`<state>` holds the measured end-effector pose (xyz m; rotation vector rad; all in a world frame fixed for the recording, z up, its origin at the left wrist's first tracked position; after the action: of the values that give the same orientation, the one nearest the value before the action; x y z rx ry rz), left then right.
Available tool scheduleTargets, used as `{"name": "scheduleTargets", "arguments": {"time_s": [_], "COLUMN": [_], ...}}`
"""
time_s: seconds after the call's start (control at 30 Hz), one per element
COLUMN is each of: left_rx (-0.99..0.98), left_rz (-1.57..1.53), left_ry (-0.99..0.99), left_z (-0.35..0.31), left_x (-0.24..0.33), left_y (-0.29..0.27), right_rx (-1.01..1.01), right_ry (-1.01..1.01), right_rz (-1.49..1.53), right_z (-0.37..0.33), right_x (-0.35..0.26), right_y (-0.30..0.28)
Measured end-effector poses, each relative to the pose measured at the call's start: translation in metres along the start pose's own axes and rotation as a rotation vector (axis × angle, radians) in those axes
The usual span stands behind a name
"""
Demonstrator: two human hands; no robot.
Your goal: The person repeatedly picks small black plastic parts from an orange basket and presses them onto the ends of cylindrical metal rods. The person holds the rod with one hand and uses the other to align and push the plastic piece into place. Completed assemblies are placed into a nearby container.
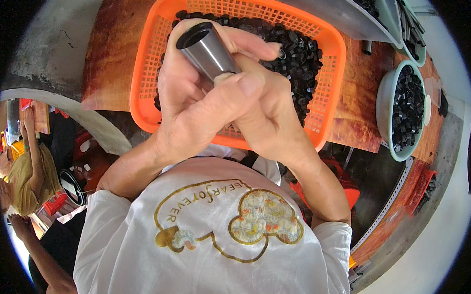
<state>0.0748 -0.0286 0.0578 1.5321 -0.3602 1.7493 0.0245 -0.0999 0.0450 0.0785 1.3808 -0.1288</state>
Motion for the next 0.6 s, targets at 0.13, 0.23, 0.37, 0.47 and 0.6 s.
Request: {"name": "scheduleTargets", "arguments": {"time_s": [0.13,0.23,0.37,0.47,0.6], "left_rx": [0.008,0.083,0.066,0.043,0.075], "left_rz": [0.020,-0.105,-0.074,-0.023,-0.133], "left_ry": [-0.006,0.075,0.080,0.019,0.031], "left_z": [-0.002,-0.004,-0.003,-0.003,0.000], "left_x": [-0.002,0.000,-0.003,-0.008,-0.015], "left_y": [-0.002,-0.004,-0.004,-0.005,-0.007], "right_rx": [-0.002,0.015,0.033,-0.014,-0.052], "right_ry": [-0.120,-0.147,-0.122,-0.040,0.078], "right_rz": [-0.072,-0.066,-0.043,-0.045,-0.018], "right_z": [0.001,0.000,0.001,-0.001,-0.003], "right_x": [-0.008,-0.011,-0.008,-0.002,0.008], "right_y": [0.001,0.003,0.003,0.002,0.003]}}
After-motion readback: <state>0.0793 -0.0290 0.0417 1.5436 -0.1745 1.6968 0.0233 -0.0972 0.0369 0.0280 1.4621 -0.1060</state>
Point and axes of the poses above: each hand's wrist, its own z-axis towards the middle knuckle, its own y-axis out of the palm, x = y × z, the point moved 8 cm from there along z, towards the middle knuckle, and after that the axes turned 6 degrees about -z, right-handed, at the moved point
